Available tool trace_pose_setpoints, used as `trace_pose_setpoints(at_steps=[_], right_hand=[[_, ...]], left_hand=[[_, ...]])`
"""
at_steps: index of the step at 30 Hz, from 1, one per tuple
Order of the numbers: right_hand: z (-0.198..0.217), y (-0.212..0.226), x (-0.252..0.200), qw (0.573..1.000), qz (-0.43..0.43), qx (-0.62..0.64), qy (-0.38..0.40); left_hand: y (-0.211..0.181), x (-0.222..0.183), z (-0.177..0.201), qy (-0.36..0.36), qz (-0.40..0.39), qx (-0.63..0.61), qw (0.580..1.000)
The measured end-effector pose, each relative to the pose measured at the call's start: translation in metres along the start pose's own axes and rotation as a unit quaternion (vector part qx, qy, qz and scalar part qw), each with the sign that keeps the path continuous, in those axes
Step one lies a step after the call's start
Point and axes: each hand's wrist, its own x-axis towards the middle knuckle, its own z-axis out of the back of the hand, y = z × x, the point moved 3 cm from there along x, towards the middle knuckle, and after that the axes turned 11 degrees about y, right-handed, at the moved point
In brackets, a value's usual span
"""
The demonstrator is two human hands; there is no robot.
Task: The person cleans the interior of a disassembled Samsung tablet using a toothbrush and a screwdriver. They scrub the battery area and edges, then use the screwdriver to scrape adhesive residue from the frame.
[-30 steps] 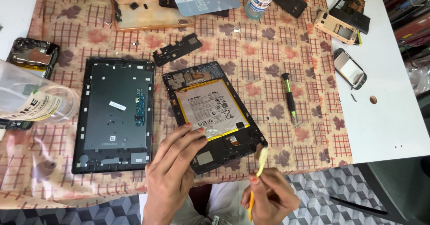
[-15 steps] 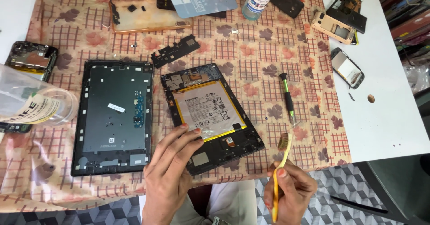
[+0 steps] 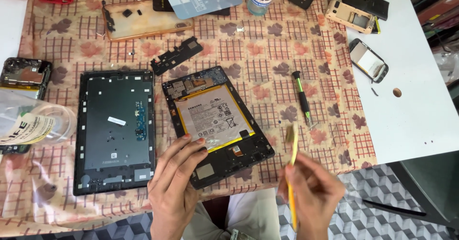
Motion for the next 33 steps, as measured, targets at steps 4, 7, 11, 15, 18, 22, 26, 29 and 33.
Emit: trace_pose_setpoints(at_steps=[4, 7, 11, 15, 18, 22, 26, 29, 33], right_hand=[[0.000, 0.005, 0.054, 0.971, -0.031, -0.236, 0.009], [-0.009, 0.014, 0.075, 0.971, -0.052, -0.229, 0.039], [-0.023, 0.027, 0.085, 0.936, 0.017, -0.346, 0.062], [-0.013, 0.035, 0.099, 0.892, 0.066, -0.445, 0.049], [0.000, 0.034, 0.103, 0.838, 0.090, -0.537, 0.035], [0.014, 0.019, 0.106, 0.843, 0.040, -0.535, 0.045], [0.026, 0.016, 0.099, 0.909, 0.064, -0.411, 0.022], [0.033, 0.013, 0.074, 0.990, 0.064, -0.123, 0.022], [0.018, 0.008, 0.036, 0.975, 0.183, 0.112, 0.062]], left_hand=[[-0.001, -0.004, -0.001, -0.011, 0.005, 0.006, 1.000], [0.000, -0.001, 0.001, -0.043, 0.017, 0.009, 0.999], [0.006, -0.008, 0.003, -0.077, 0.015, -0.046, 0.996], [0.011, -0.010, 0.003, -0.082, 0.011, -0.078, 0.993], [0.012, -0.010, 0.003, -0.085, 0.013, -0.081, 0.993], [0.013, -0.011, 0.001, -0.092, 0.020, -0.078, 0.993], [0.013, -0.011, 0.001, -0.089, 0.022, -0.085, 0.992], [0.014, -0.012, 0.001, -0.085, 0.030, -0.077, 0.993], [0.015, -0.013, 0.000, -0.082, 0.030, -0.076, 0.993]])
